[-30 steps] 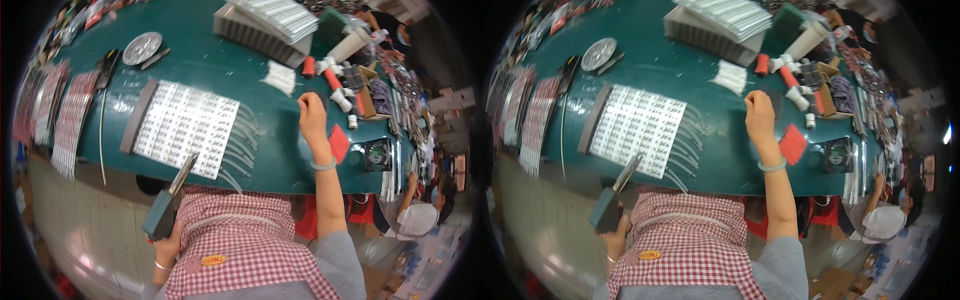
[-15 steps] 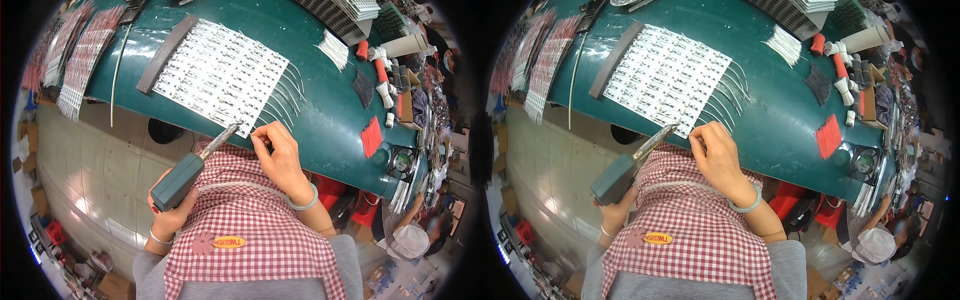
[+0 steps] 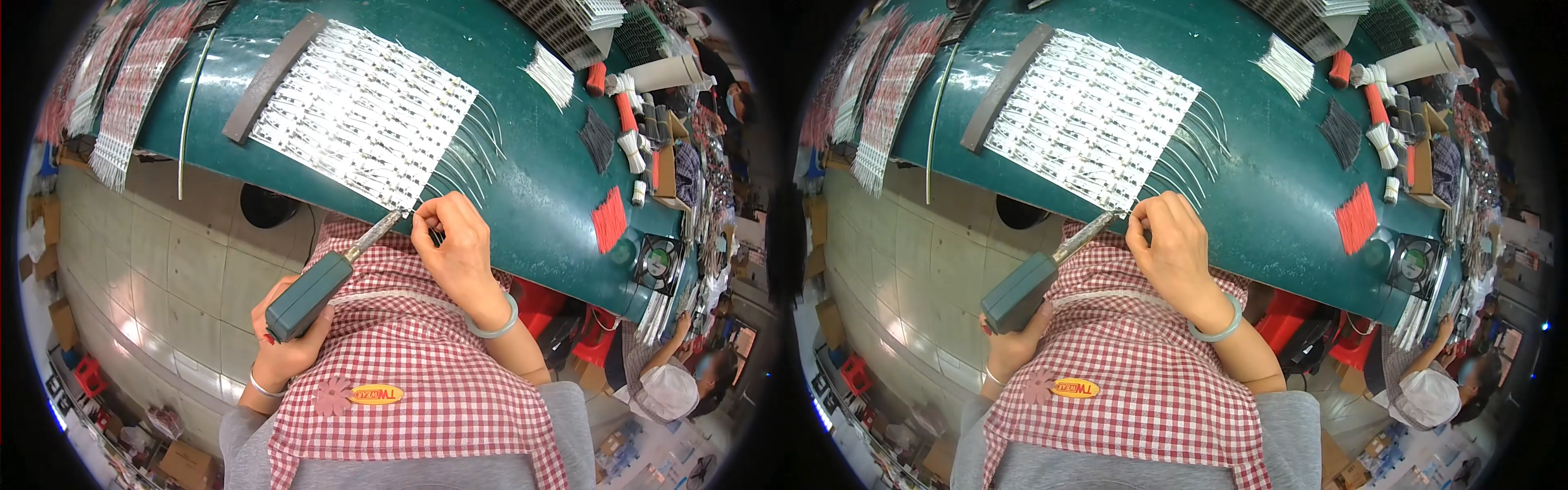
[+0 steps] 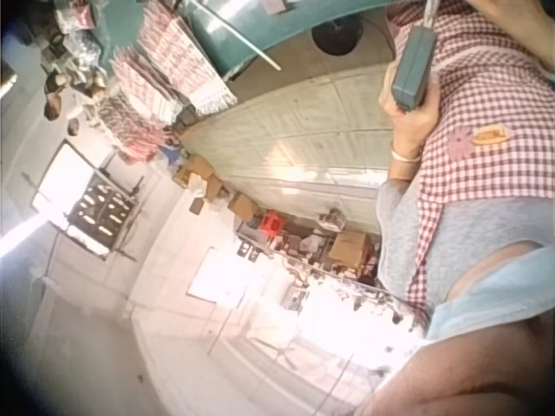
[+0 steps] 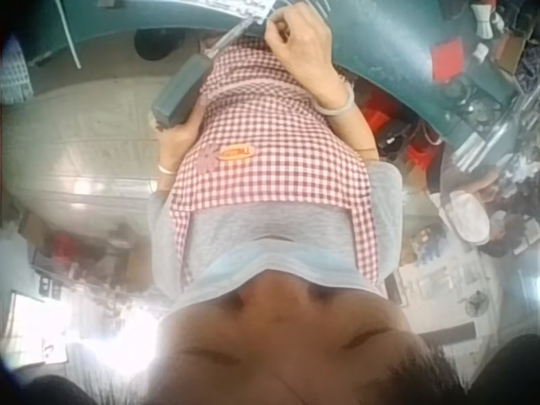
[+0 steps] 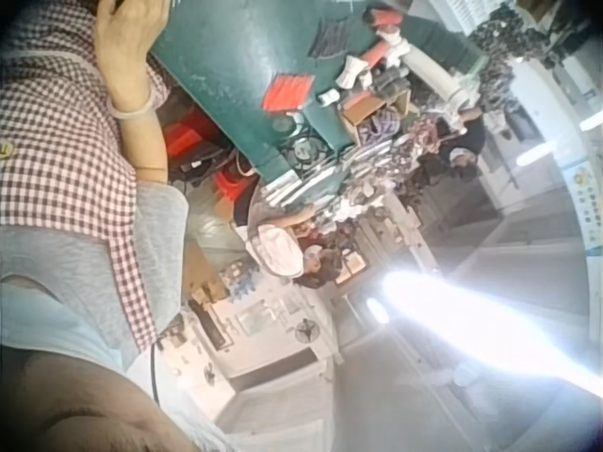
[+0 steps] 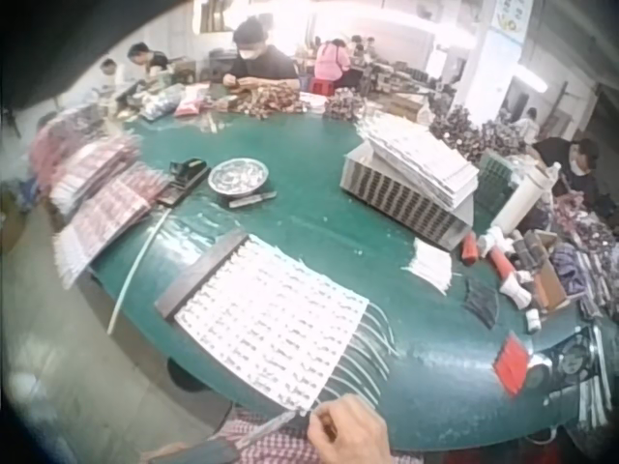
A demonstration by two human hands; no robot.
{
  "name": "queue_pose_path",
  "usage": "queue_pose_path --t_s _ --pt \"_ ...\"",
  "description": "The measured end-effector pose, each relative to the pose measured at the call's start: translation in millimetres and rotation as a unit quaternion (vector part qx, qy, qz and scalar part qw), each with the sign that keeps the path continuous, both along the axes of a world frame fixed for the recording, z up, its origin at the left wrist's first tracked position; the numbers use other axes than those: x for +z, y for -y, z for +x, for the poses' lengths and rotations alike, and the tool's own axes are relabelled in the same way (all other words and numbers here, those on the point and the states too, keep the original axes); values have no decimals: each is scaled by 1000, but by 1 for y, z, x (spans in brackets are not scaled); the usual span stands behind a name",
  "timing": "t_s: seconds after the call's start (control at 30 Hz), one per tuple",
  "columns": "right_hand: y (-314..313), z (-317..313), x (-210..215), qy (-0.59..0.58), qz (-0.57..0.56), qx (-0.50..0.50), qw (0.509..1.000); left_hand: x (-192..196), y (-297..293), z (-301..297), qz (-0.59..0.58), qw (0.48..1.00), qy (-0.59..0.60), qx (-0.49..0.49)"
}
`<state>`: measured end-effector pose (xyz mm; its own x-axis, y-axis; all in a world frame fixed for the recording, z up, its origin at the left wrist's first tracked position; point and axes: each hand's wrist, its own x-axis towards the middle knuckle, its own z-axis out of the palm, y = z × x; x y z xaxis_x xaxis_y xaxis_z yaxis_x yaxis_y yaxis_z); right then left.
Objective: Gluing wires onto electrical component panels using a hot glue gun in an assembly line setting.
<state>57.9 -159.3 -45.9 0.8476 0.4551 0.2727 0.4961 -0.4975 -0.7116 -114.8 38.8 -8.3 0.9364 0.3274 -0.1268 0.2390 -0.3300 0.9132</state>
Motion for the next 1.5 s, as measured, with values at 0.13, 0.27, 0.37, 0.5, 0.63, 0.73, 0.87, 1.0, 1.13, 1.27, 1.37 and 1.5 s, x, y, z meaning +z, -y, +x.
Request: queue_pose_path --t_s 0.13,0.27,0.37,0.5,0.63,0.73,0.87,1.0,1.13,1.27,1.37,1.5 --pt "-1 0 -2 10 -5 -3 1000 -3 0 0 -10 1000 -5 -1" --pt "-1 0 -2 12 -12 -6 1000 -2 1 0 -20 1000 -13 10" --pt "-1 0 -1 9 -13 -6 1000 -3 0 -1 -8 1000 -10 8" --pt "-2 0 -2 10 -12 -5 1000 -10 -2 -13 -12 999 3 34" --pt "-3 -2 -3 -15 -7 -3 1000 -15 -2 -17 -42 996 18 72" --pt "-3 -2 -1 -21 -10 -14 1000 -13 -4 -12 -38 997 31 54" --pt "1 0 6 -25 -14 11 1000 -11 4 -7 -89 991 21 98" --pt "30 13 25 -42 14 -22 999 -18 9 15 -63 992 74 76" --pt "110 46 34 42 -24 -213 976 -26 11 30 -53 992 96 67" --pt "206 54 15 105 -176 -386 900 -47 6 44 -72 991 96 55" --pt "229 52 7 154 -217 -405 875 -47 8 62 -32 989 143 30" --pt "236 57 -4 154 -225 -408 871 -46 5 66 -34 991 123 23"
